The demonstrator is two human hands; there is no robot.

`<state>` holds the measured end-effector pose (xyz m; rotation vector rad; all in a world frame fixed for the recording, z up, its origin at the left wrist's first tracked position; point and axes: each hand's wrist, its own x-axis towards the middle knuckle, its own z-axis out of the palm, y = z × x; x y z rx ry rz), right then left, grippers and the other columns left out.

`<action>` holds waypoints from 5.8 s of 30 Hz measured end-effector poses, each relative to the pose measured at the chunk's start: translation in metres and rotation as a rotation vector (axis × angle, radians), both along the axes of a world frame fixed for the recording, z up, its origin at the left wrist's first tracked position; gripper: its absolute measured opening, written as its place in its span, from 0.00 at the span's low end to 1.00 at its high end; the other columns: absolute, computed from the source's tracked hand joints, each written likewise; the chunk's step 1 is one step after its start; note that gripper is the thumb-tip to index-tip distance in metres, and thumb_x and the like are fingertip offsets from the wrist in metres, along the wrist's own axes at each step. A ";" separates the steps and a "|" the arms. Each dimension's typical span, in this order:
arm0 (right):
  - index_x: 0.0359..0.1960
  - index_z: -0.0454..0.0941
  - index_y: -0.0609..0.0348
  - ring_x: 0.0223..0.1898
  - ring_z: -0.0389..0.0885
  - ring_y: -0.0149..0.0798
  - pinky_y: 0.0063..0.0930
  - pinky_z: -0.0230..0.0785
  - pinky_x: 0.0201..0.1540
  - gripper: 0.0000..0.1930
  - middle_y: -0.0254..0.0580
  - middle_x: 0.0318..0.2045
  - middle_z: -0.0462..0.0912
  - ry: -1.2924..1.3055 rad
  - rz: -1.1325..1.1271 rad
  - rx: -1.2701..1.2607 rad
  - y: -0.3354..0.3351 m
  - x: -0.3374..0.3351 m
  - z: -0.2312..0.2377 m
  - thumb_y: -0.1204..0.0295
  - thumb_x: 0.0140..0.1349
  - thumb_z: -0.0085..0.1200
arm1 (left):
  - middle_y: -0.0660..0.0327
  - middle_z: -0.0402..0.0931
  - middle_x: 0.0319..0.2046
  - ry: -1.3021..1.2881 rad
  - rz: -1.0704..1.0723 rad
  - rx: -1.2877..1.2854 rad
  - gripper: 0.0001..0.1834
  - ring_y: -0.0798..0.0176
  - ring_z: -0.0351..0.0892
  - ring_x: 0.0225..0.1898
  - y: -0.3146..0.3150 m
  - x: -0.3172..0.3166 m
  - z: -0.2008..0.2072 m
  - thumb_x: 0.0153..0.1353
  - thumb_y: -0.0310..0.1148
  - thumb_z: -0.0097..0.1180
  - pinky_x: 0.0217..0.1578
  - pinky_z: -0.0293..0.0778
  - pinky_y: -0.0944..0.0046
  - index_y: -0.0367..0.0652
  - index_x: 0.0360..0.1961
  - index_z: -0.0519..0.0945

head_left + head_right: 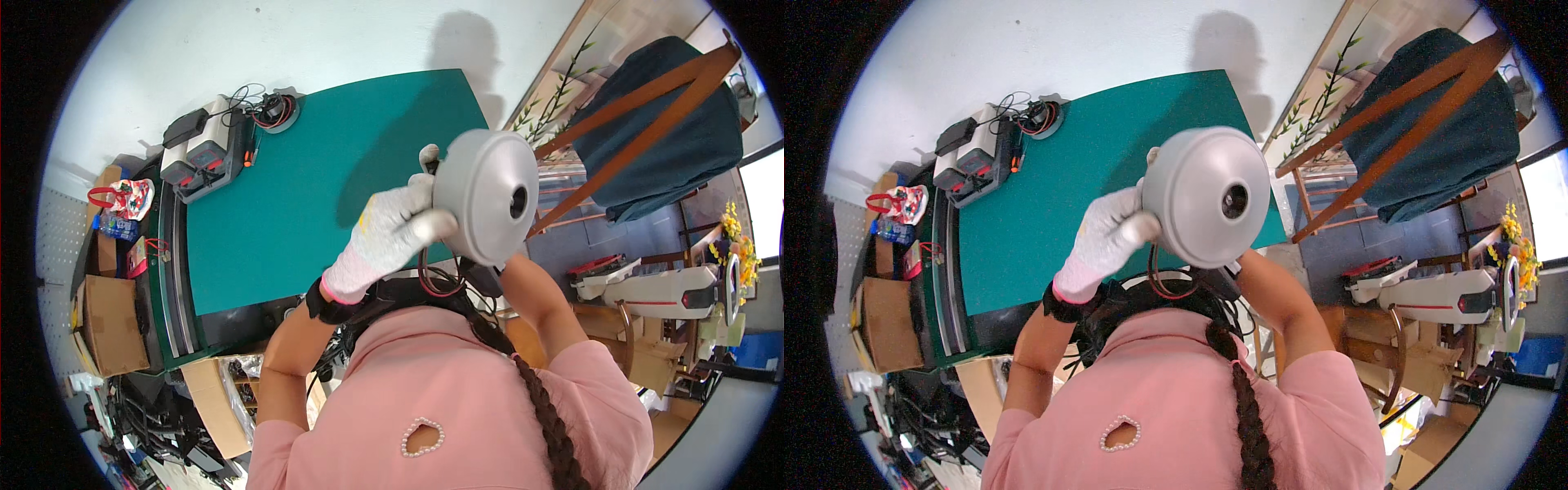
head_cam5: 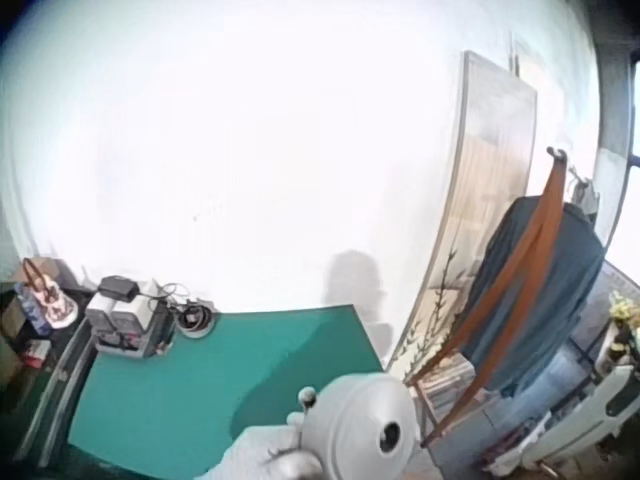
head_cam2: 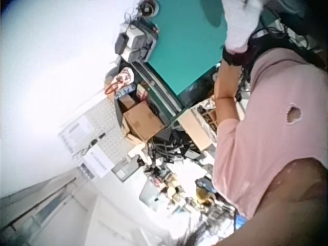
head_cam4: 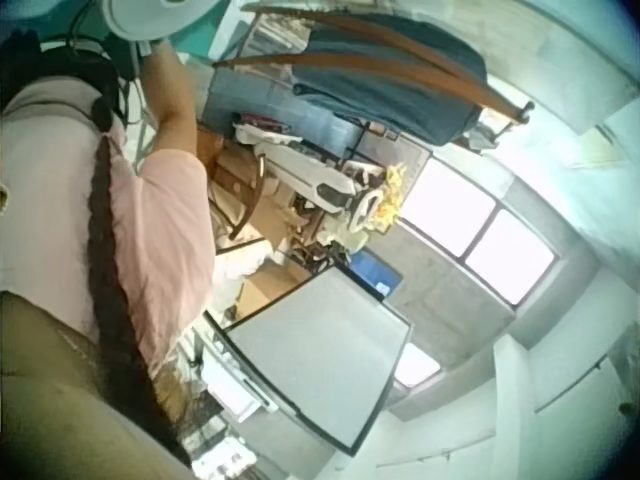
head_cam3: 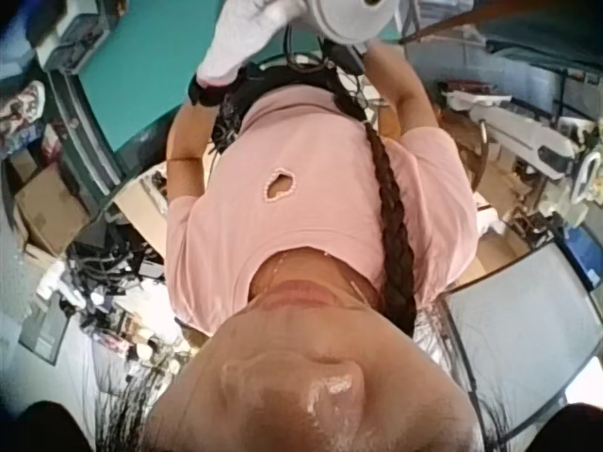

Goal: The recorder takes an electrical motor component from a box and inspects its wiring and housing on a workbench.

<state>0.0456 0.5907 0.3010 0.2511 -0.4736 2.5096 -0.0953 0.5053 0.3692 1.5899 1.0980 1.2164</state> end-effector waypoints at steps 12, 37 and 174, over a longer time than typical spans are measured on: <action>0.49 0.65 0.60 0.46 0.74 0.33 0.28 0.69 0.49 0.15 0.42 0.44 0.74 -0.259 -0.049 -0.284 0.023 0.011 -0.020 0.65 0.65 0.40 | 0.59 0.75 0.29 -0.067 0.403 -0.219 0.27 0.69 0.70 0.28 0.029 -0.007 -0.017 0.63 0.55 0.40 0.30 0.65 0.69 0.37 0.40 0.72; 0.47 0.70 0.63 0.44 0.73 0.33 0.27 0.65 0.49 0.20 0.40 0.42 0.75 -0.359 -0.410 0.366 0.030 0.023 0.037 0.68 0.52 0.45 | 0.57 0.73 0.45 -0.069 0.206 0.002 0.30 0.67 0.70 0.46 0.027 -0.011 -0.027 0.64 0.51 0.37 0.49 0.66 0.68 0.33 0.52 0.69; 0.42 0.72 0.58 0.24 0.74 0.29 0.19 0.66 0.19 0.18 0.34 0.28 0.75 -0.860 -0.670 0.076 -0.014 -0.032 0.020 0.58 0.56 0.50 | 0.52 0.71 0.46 -0.445 -0.083 -0.386 0.35 0.61 0.75 0.44 -0.014 -0.055 -0.070 0.57 0.49 0.54 0.48 0.72 0.61 0.34 0.57 0.60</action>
